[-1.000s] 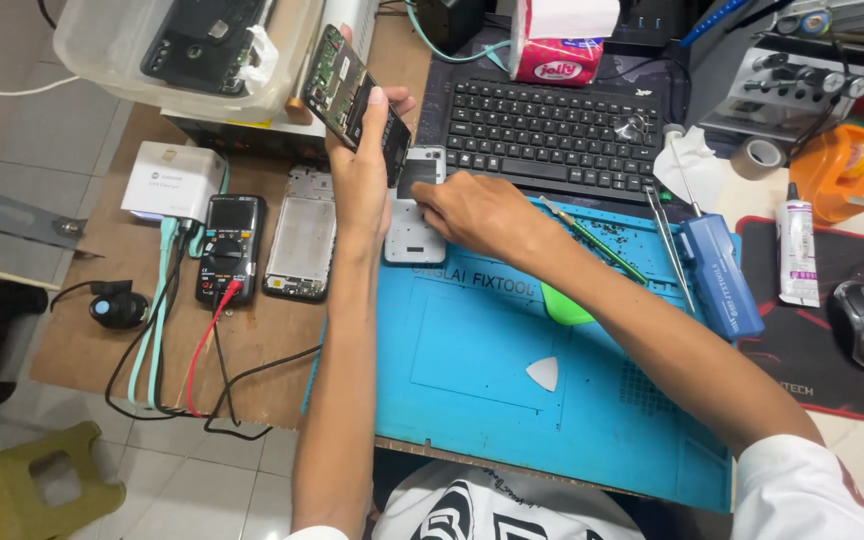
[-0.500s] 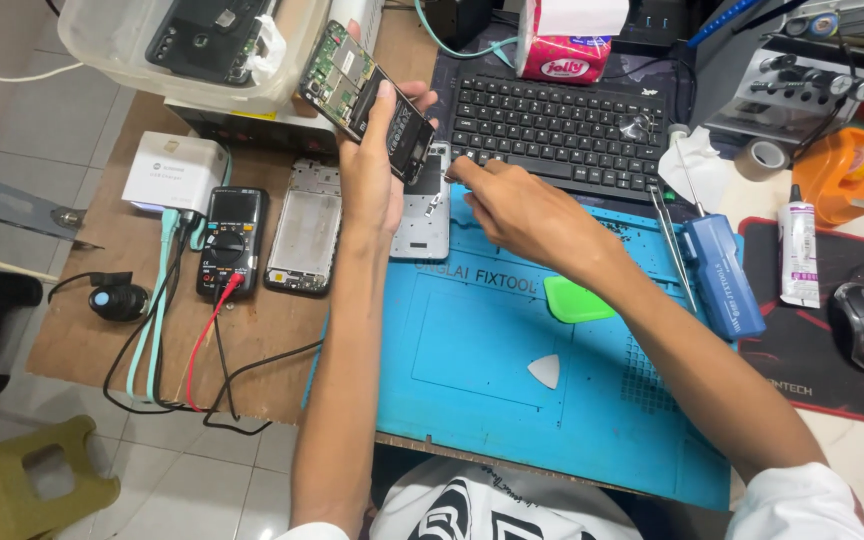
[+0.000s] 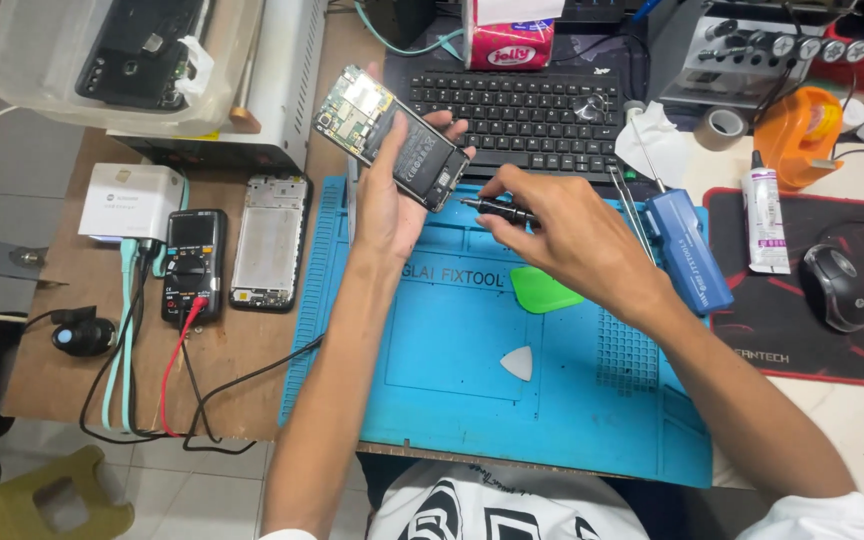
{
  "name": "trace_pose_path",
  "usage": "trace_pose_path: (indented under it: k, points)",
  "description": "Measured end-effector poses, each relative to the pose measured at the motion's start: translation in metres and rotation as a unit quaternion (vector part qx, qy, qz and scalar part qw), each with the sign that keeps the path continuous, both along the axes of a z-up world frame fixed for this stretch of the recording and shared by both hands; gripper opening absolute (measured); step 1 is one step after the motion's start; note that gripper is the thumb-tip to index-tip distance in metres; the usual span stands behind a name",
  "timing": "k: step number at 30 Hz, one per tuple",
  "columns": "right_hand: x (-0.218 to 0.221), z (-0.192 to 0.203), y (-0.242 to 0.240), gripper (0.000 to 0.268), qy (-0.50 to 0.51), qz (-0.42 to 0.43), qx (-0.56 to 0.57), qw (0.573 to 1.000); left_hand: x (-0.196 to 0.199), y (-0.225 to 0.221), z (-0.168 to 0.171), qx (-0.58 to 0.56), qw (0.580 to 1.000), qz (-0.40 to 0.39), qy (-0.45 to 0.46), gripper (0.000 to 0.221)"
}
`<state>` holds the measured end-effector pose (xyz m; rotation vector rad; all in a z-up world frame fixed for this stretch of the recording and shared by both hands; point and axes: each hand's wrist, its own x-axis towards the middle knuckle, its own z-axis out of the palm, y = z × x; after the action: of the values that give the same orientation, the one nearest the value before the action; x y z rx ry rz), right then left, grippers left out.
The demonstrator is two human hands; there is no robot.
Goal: Technician disassembling a mobile phone, removing the motherboard and other internal components to prepare the frame for a new screen installation.
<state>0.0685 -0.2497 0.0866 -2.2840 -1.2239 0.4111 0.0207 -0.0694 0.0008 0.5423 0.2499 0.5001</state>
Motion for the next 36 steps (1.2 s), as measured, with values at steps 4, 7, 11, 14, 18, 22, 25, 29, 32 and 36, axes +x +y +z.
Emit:
trace_pose_path:
  k: [4,7,11,14,18,22,25,29,32,36]
  points:
    - [0.002,-0.002,-0.006,0.016,0.012,-0.003,0.026,1.000,-0.004,-0.014,0.009,0.061,0.998,-0.012,-0.032,0.074]
    - [0.002,0.003,-0.007,0.020,0.037,-0.031,0.006,0.999,-0.010,-0.023,0.026,0.091,0.995,-0.042,-0.019,0.034]
    - [0.005,-0.002,-0.006,0.021,0.028,-0.014,-0.005,1.000,-0.010,-0.030,0.031,0.126,0.992,-0.028,0.002,0.036]
    - [0.006,-0.005,-0.005,0.021,0.027,-0.013,-0.019,0.999,-0.009,-0.035,0.029,0.148,0.989,-0.016,0.007,0.036]
    - [0.004,-0.008,-0.005,0.024,0.040,-0.026,-0.054,0.997,0.002,-0.034,-0.006,0.189,0.981,0.011,0.031,0.034]
    - [0.006,-0.016,-0.005,0.038,0.033,-0.037,-0.093,0.994,0.004,-0.037,-0.009,0.225,0.973,0.014,0.048,0.034]
    - [0.009,-0.006,-0.006,0.034,0.038,-0.018,-0.112,0.993,0.000,-0.038,0.000,0.221,0.974,0.015,0.039,0.034]
    - [0.016,-0.002,-0.011,0.020,0.086,-0.020,-0.029,0.996,-0.009,-0.037,0.031,0.166,0.986,0.010,0.014,0.033]
    - [0.023,-0.017,-0.012,0.020,0.109,-0.018,0.029,0.993,-0.007,-0.030,0.028,0.126,0.992,-0.006,0.021,0.033]
    - [0.024,-0.021,-0.007,0.028,0.071,0.050,0.057,0.995,-0.006,-0.028,0.033,0.155,0.983,-0.016,0.095,0.040]
